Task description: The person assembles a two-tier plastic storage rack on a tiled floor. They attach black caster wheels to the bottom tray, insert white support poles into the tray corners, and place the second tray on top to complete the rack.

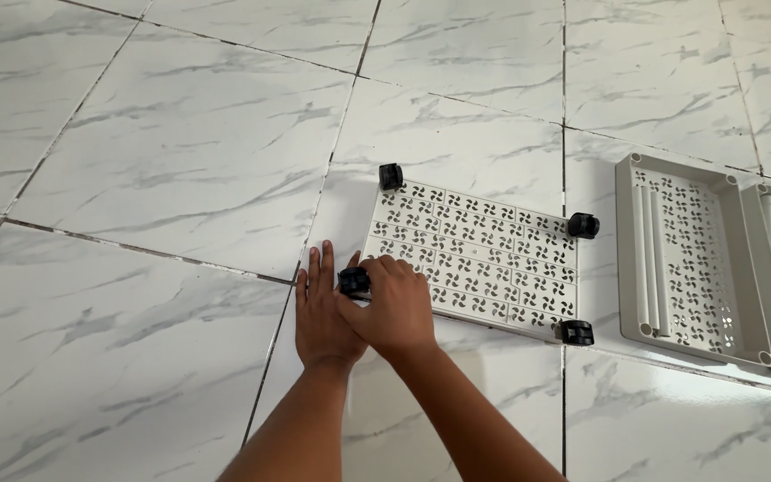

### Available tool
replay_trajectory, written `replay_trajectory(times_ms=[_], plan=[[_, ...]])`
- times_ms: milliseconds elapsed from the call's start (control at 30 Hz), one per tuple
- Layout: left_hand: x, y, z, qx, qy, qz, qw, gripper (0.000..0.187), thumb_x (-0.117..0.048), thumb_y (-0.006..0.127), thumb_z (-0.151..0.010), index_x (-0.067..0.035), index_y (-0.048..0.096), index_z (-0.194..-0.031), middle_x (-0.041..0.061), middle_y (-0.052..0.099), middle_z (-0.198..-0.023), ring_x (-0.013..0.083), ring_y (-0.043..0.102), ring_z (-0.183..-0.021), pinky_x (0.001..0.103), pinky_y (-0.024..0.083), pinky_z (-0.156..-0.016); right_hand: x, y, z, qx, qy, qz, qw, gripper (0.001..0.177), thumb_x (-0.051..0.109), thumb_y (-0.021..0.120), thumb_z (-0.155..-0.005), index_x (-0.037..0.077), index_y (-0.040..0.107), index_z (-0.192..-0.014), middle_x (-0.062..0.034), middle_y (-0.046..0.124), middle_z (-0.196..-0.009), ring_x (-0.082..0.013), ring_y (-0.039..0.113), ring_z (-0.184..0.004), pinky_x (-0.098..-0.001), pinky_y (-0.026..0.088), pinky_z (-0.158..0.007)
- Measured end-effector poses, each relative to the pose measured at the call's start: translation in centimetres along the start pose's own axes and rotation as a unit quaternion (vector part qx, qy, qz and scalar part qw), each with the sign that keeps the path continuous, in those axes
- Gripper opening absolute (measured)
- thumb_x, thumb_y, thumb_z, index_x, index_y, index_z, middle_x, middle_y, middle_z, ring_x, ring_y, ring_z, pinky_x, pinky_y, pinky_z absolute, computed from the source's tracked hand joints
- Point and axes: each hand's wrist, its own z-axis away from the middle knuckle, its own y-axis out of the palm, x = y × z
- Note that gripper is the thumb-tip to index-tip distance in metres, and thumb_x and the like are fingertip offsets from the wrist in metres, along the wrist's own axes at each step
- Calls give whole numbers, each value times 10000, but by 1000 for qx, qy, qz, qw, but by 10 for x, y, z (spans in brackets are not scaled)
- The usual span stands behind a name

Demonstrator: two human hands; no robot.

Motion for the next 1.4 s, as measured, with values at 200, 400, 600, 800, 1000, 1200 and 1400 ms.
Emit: replay_trajectory(times_ms=[200, 400, 600, 800, 1000, 1200, 1400], plan=[[0, -5, 0, 37, -13, -42, 998, 795, -484, 621, -863, -203, 335, -1549, 65, 81, -1699, 202, 24, -1565, 406, 40, -1252, 1, 19, -6, 100, 65, 53, 991, 381, 428, 670, -864, 50, 636, -896, -114, 674, -739, -295, 654, -778, -474, 447, -819], [-2, -3, -2, 25, -23, -7, 999, 663, -470, 549, -902, -236, 417, -1508, 57, 86, -1702, 206, 26, -1565, 414, 36, -1252, -31, 0, -29, 108, -299, 40, 947, 374, 383, 643, -928, 16, 582, -970, -137, 644, -852, -311, 625, -923, -441, 490, -894], [-7, -12, -2, 46, -30, 8, 998, 746, -542, 557, -882, -256, 357, -1541, 75, 87, -1686, 227, 37, -1562, 429, 41, -1251, -17, -17, -28, 184, -160, 118, 963, 457, 484, 640, -906, 30, 602, -939, -147, 694, -785, -306, 693, -777, -451, 558, -693], [-6, -12, 0, -16, -1, 32, 999, 958, -545, 635, -810, -245, 240, -1630, 128, 119, -1690, 272, 90, -1532, 472, 83, -1216, 7, 1, -18, 165, 32, 120, 978, 527, 506, 607, -915, -17, 575, -971, -159, 648, -578, -311, 683, -529, -422, 550, -480], [-1, -9, 4, -42, 12, 57, 997, 903, -506, 669, -811, -291, 261, -1588, 146, 138, -1666, 298, 148, -1540, 492, 126, -1220, -17, -4, -16, 44, -240, 77, 967, 423, 379, 601, -805, 12, 635, -1015, -106, 691, -707, -268, 697, -649, -370, 546, -481], [-5, -11, 4, -11, 1, 43, 999, 842, -539, 627, -857, -356, 242, -1584, 121, 151, -1671, 294, 115, -1559, 501, 104, -1237, -12, -6, -9, 169, -78, 163, 969, 646, 425, 541, -941, -87, 545, -1336, -111, 664, -528, -254, 653, -444, -401, 521, -436], [-3, -13, 3, -30, 41, 41, 998, 855, -560, 601, -842, -337, 235, -1581, 160, 139, -1685, 367, 75, -1523, 555, 81, -1189, -18, -2, -12, 244, -66, 168, 953, 561, 411, 500, -978, -66, 561, -1267, -117, 667, -549, -268, 657, -454, -404, 525, -467]])
